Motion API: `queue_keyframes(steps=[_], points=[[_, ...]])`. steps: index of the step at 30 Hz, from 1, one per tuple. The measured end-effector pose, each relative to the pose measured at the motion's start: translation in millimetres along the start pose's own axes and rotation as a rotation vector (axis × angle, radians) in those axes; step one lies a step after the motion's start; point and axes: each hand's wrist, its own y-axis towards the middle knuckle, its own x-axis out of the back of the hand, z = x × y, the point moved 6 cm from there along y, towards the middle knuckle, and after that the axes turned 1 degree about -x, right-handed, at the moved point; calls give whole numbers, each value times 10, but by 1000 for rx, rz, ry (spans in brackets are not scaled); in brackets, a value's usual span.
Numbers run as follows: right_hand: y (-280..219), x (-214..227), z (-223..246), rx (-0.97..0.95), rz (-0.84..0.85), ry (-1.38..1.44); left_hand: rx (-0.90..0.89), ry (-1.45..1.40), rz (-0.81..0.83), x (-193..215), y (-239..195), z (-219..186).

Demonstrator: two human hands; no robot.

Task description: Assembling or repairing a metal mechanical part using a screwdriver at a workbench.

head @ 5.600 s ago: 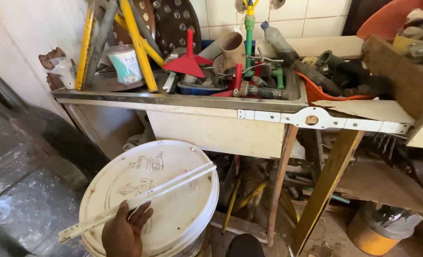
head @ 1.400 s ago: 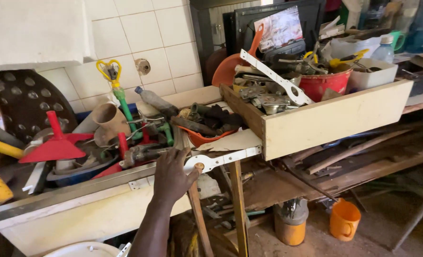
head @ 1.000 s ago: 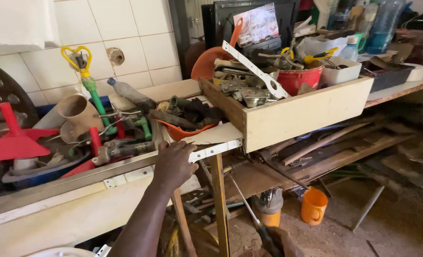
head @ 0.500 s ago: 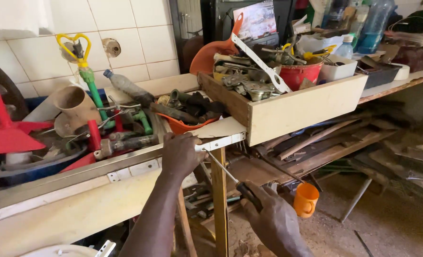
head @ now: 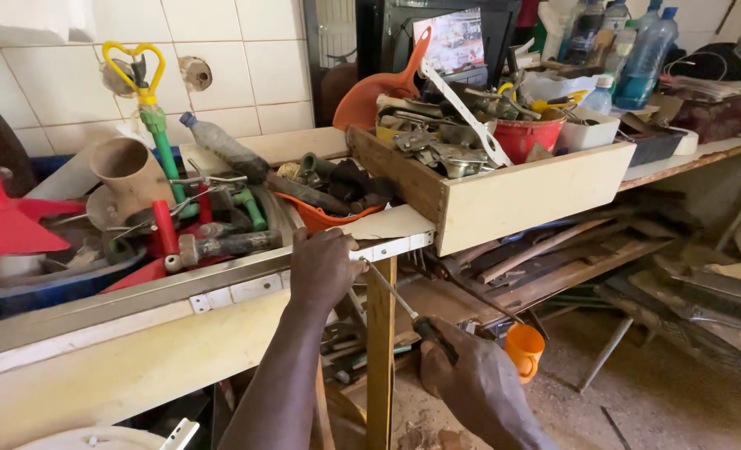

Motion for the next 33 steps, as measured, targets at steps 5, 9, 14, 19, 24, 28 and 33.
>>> queue_keyframes(steps=[5,9,14,19,24,28,33], points=[[52,19,13,-45,24,-27,16,15,26,-97,28,53],[44,20,48,-74,62,-96,30,18,59,-63,-3,45],[-18,61,178,-78,52,-123,-23,14,-11,-51,8,60],[-33,-11,182,-61,36,-122,-14,-1,45,6,-33,45],[-22,17,234,-86,4,-194,-40,-18,11,-75,-22,89],[32,12,236,-65,23,-280,-31,-51,-3,22,-41,52],[27,98,426,-53,63,-310,-37,-22,-24,-136,-7,119]])
